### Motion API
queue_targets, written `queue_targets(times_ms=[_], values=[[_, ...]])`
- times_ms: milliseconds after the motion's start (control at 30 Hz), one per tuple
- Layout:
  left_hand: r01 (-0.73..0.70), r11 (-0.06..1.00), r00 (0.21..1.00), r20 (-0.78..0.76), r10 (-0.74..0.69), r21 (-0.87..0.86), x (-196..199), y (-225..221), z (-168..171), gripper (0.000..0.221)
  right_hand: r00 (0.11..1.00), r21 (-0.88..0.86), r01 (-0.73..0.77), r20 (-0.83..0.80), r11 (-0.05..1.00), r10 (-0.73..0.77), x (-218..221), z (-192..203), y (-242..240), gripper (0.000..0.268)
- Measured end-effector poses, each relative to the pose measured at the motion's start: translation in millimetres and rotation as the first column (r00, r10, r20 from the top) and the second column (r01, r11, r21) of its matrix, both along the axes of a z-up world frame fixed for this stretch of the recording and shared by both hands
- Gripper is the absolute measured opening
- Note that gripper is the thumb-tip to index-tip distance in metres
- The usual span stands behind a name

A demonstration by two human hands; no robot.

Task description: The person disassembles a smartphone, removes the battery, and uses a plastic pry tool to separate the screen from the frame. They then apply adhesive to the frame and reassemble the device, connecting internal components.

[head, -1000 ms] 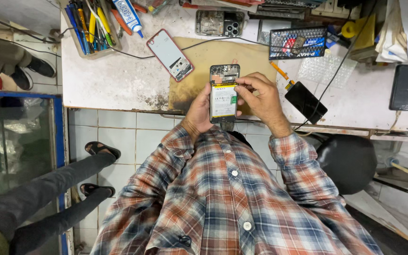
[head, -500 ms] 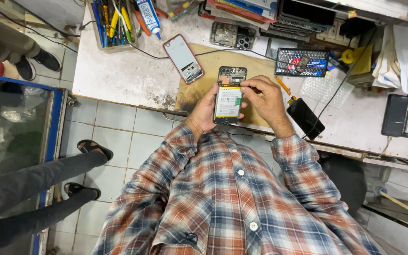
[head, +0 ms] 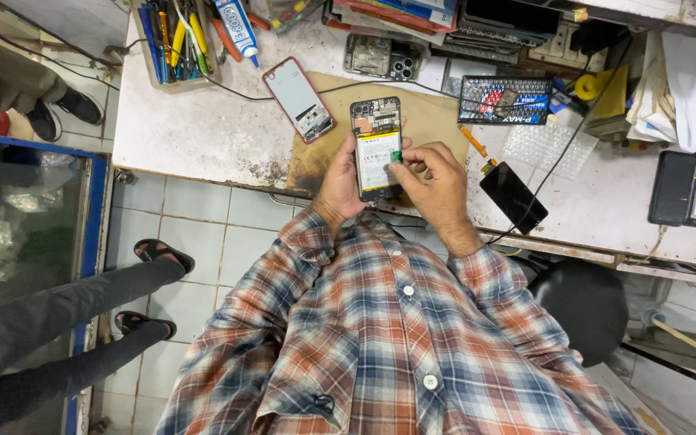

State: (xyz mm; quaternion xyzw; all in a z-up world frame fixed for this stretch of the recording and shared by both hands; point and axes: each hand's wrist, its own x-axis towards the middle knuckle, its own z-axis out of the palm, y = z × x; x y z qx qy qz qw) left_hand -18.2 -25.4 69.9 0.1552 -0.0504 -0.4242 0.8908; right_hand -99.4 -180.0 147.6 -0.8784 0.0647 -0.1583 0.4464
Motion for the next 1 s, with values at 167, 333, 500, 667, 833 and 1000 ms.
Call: queue_targets(times_ms=[167, 333, 500, 667, 833, 1000], values=[[0.02, 0.999, 1.0, -0.002, -0.02, -0.033, 0.9, -6.7, -1.4, 0.074, 0.996, -0.176, 0.083, -0.02, 0.981, -0.087, 6.8, -2.4, 1.7, 0.033], [0.031, 0.999, 0.999, -0.038, -0.032, -0.023, 2.9, -9.9, -9.7, 0.076, 0.983, -0.14, 0.104, -0.133, 0.985, -0.123, 16.4, -2.8, 1.6, 0.035], [0.035, 0.999, 0.999, -0.015, -0.036, -0.034, 4.4, -8.5, -16.4, 0.077, 0.958, -0.169, 0.045, -0.273, 0.985, -0.091, 23.7, -3.7, -0.7, 0.033], [0.019, 0.999, 0.997, -0.074, -0.022, -0.036, 7.6, -5.4, -25.7, 0.073, 0.95, -0.191, -0.036, -0.31, 0.981, -0.025, 31.9, -1.1, -1.9, 0.032], [0.013, 1.0, 0.989, -0.146, -0.015, -0.012, 9.2, -8.1, -28.5, 0.067, 0.929, -0.222, -0.079, -0.371, 0.972, -0.009, 33.8, 9.7, -3.8, 0.03], [0.063, 0.998, 0.98, -0.187, -0.061, 0.006, 2.6, -10.1, -16.5, 0.069, 0.921, -0.194, -0.052, -0.388, 0.98, -0.028, 22.8, 20.6, -7.7, 0.028]])
